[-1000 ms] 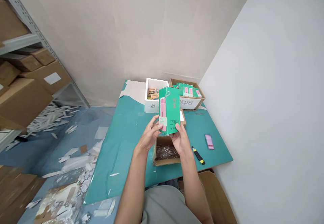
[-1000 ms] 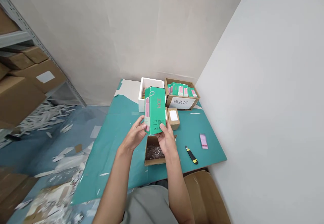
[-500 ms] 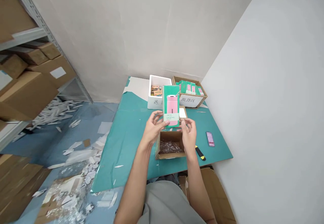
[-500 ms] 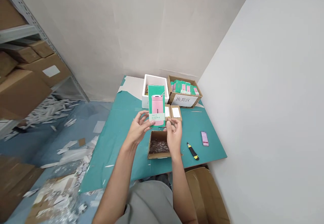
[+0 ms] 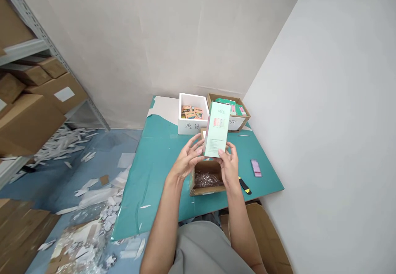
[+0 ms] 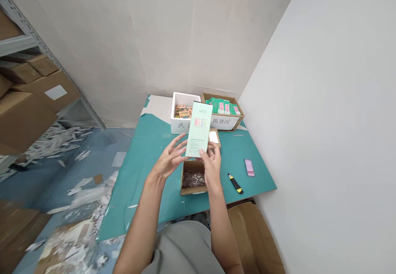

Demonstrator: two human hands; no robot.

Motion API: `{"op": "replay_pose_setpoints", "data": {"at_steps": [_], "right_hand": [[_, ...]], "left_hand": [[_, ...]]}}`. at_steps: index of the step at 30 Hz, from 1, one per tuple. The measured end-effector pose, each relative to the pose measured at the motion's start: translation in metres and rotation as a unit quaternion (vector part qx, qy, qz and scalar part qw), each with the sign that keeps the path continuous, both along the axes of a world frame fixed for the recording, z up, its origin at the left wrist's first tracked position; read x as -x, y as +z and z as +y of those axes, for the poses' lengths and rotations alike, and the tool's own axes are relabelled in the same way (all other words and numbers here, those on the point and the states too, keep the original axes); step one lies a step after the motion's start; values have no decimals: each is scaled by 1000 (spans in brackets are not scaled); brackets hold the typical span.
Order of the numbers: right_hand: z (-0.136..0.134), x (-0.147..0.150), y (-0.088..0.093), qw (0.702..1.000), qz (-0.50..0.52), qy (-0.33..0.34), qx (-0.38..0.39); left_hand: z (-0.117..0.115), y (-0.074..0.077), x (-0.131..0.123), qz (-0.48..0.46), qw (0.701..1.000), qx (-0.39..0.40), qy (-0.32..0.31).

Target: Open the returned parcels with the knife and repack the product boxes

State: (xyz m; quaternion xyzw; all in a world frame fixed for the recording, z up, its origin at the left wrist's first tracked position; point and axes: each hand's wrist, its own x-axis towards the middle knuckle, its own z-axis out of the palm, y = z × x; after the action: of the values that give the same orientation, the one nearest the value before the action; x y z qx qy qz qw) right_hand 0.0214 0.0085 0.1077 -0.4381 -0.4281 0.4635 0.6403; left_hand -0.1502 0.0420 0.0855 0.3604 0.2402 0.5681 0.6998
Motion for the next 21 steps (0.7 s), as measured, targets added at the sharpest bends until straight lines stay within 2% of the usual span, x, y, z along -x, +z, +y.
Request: {"op": "replay_pose_setpoints", "data": {"at_steps": [2,7,13,16,21], "right_hand": [[1,-2,0,999,26,40,27],[4,-4,-9,997,21,69,33],[3,-1,-10,990,-136,-23,-32],[4,1,-10,988,-147,-25,-38],[7,-2,-16,999,-34,-3,-15]], "left_hand": [[2,-5,-1,15,1000,8,-4],[3,-11,-2,39,999,24,16],[-3,-2,-10,78,988,-28,131],[-7,3,-13,71,991,-32,111],[-1,-5,-13,8,998,37,55]]}}
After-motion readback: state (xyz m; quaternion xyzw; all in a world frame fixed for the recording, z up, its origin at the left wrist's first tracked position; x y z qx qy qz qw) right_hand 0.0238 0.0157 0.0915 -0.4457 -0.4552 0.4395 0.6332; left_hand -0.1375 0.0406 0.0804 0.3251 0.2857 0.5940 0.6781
